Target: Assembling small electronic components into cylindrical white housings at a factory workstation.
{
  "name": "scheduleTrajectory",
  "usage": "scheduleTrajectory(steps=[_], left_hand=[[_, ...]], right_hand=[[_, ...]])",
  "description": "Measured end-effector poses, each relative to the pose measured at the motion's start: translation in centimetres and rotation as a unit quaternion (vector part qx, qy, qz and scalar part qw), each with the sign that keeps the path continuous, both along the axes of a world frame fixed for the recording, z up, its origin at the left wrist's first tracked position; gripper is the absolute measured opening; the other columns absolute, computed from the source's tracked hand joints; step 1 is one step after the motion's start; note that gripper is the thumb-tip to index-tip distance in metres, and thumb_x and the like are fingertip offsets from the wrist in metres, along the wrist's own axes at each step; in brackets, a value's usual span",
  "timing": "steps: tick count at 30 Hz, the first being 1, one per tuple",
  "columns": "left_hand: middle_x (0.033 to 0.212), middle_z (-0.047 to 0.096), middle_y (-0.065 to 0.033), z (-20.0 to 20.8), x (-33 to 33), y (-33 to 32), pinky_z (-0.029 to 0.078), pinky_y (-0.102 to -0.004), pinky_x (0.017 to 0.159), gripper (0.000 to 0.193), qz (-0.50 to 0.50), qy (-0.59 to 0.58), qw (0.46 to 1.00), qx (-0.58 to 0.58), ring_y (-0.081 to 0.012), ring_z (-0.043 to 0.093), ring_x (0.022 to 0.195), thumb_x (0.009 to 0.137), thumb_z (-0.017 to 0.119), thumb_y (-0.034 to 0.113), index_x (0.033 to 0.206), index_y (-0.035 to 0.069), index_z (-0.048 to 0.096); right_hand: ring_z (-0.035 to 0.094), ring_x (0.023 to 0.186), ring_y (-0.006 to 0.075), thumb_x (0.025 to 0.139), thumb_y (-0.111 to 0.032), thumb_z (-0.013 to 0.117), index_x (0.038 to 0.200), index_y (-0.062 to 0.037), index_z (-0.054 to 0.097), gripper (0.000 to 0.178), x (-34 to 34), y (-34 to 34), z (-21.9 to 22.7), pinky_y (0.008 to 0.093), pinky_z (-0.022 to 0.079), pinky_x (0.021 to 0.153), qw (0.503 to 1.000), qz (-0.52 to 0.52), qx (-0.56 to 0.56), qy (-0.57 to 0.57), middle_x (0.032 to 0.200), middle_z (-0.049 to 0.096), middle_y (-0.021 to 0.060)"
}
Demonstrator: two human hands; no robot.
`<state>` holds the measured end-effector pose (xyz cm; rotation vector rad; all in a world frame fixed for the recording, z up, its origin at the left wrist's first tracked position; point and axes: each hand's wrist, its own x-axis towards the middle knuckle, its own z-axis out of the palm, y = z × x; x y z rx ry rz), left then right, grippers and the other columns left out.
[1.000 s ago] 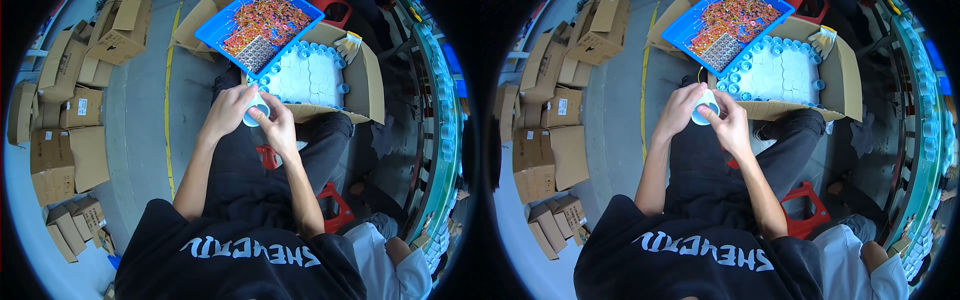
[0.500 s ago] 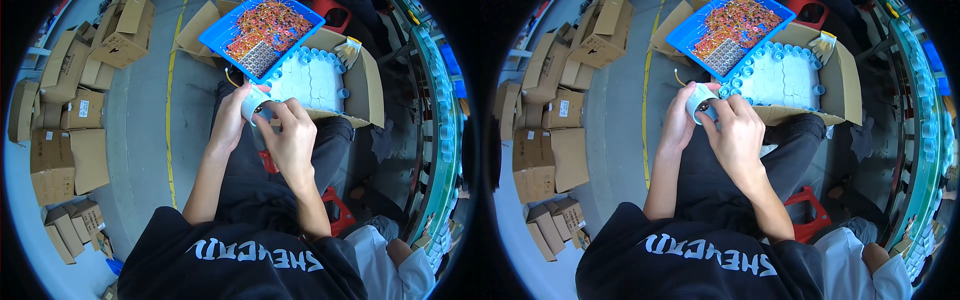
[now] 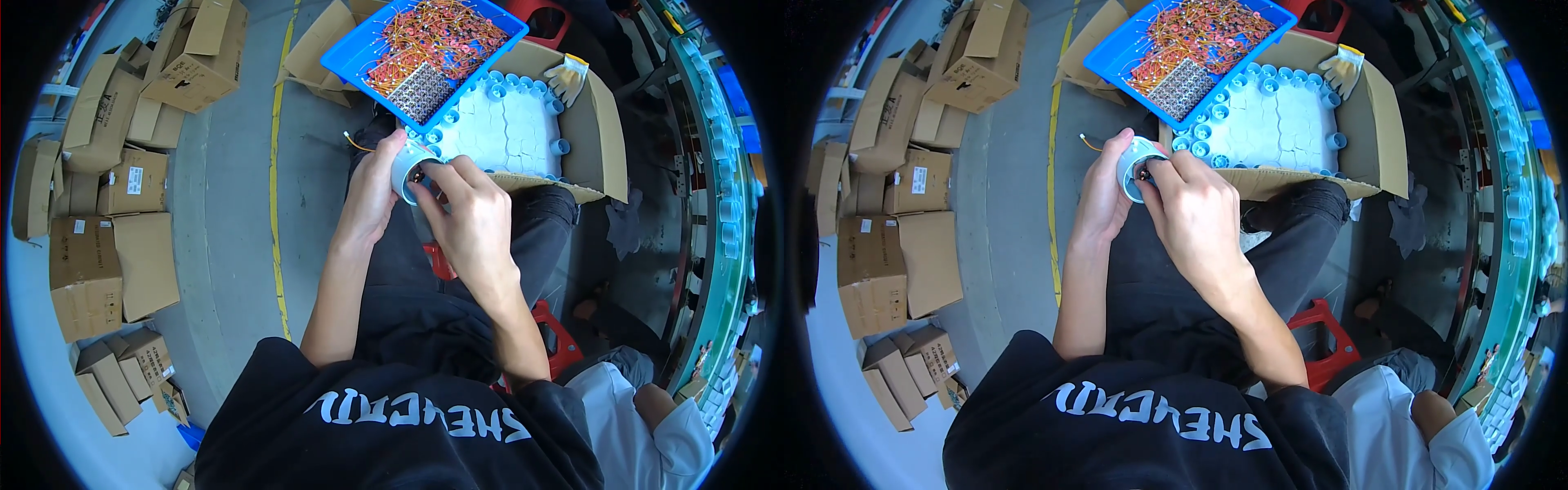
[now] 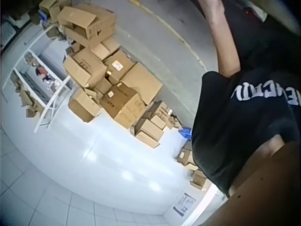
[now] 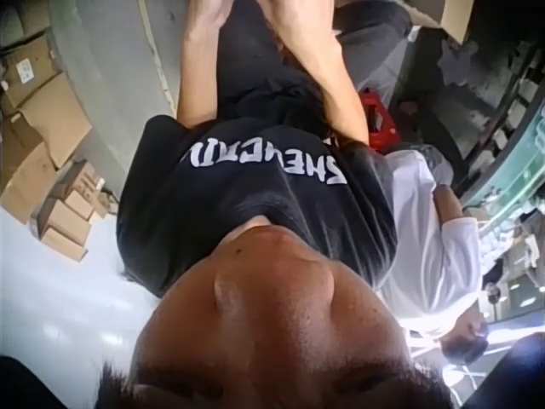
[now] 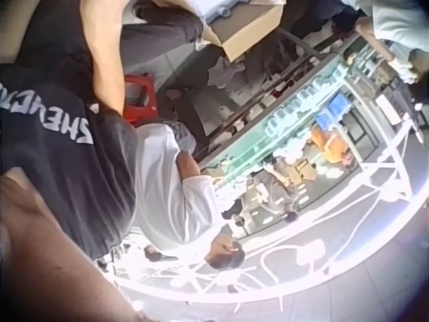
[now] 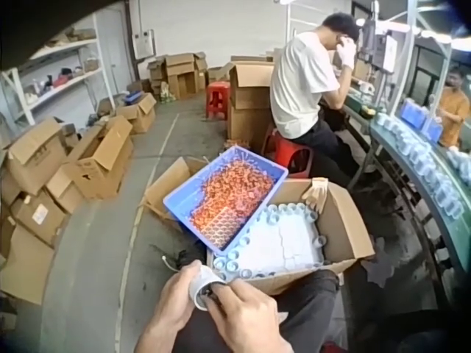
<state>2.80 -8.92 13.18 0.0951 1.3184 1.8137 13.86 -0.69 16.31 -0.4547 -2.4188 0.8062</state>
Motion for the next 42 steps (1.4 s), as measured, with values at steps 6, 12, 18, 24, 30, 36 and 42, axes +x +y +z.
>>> scheduleTrajectory(steps=[6,12,18,24,30,36,42], left_hand=[[0.095,0.069,-0.0096,-0.5,-0.5,-0.1,0.049,-0.0284,0.082,0.051,-0.033,0.098,0.995,-0.007,-0.0152,0.065,0.085,0.099,0.039,0.04,0.105,-0.003,0.065],[0.105,0.068,-0.0136,-0.2,-0.3,0.4,0.046,-0.0312,0.091,0.056,-0.041,0.147,0.988,-0.002,-0.0184,0.064,0.096,0.101,0.033,0.039,0.113,-0.006,0.062],[0.114,0.065,-0.0173,-1.1,-0.2,0.4,0.042,-0.0354,0.099,0.059,-0.019,0.042,0.997,0.057,-0.022,0.06,0.109,0.101,0.025,0.037,0.119,-0.007,0.059],[0.113,0.065,-0.0181,-1.1,-1.0,-0.1,0.042,-0.0358,0.099,0.059,-0.042,0.032,0.997,0.051,-0.0229,0.061,0.108,0.1,0.023,0.035,0.119,-0.008,0.058],[0.107,0.067,-0.0175,-1.7,-1.0,-0.4,0.045,-0.0343,0.093,0.059,-0.034,0.05,0.997,0.038,-0.0223,0.063,0.099,0.098,0.026,0.037,0.114,-0.009,0.061],[0.102,0.068,-0.0167,-1.7,-0.8,0.0,0.048,-0.0337,0.088,0.06,0.003,0.052,0.998,0.029,-0.0218,0.065,0.091,0.098,0.028,0.038,0.111,-0.009,0.063],[0.097,0.069,-0.0154,-2.3,-1.2,-0.3,0.05,-0.0341,0.086,0.06,-0.034,0.077,0.996,0.032,-0.0213,0.066,0.086,0.098,0.025,0.037,0.119,-0.008,0.058]], right_hand=[[0.059,0.062,0.0276,0.075,-0.015,0.075,0.084,-0.0021,0.065,0.019,-0.4,0.4,-0.6,0.0369,0.048,0.057,0.999,-0.001,0.044,-0.002,0.072,0.055,0.0103],[0.057,0.059,0.026,0.074,-0.015,0.077,0.081,-0.003,0.065,0.019,-0.7,0.1,-0.8,0.0359,0.046,0.054,0.997,-0.048,0.062,0.02,0.069,0.054,0.0094],[0.055,0.059,0.0245,0.069,-0.012,0.08,0.081,-0.003,0.066,0.021,-0.7,0.1,-1.0,0.0355,0.045,0.055,0.996,-0.066,0.014,0.063,0.068,0.053,0.0083],[0.056,0.066,0.025,0.066,-0.01,0.081,0.086,-0.0031,0.068,0.025,-0.7,0.5,-1.6,0.0366,0.046,0.059,0.995,-0.018,0.018,0.101,0.071,0.054,0.009],[0.057,0.07,0.0251,0.067,-0.009,0.081,0.088,-0.0031,0.069,0.025,-0.4,0.4,-1.0,0.0363,0.047,0.061,0.997,0.011,-0.028,0.064,0.074,0.055,0.0094],[0.057,0.069,0.0234,0.069,-0.008,0.08,0.09,-0.0027,0.068,0.026,-0.3,0.3,-0.9,0.0346,0.048,0.062,0.996,0.014,-0.066,0.062,0.076,0.056,0.0091],[0.058,0.078,0.0183,0.072,-0.008,0.079,0.106,-0.0009,0.062,0.038,-0.2,0.7,-0.6,0.0293,0.048,0.071,0.977,0.013,-0.192,0.094,0.09,0.059,0.0096]])
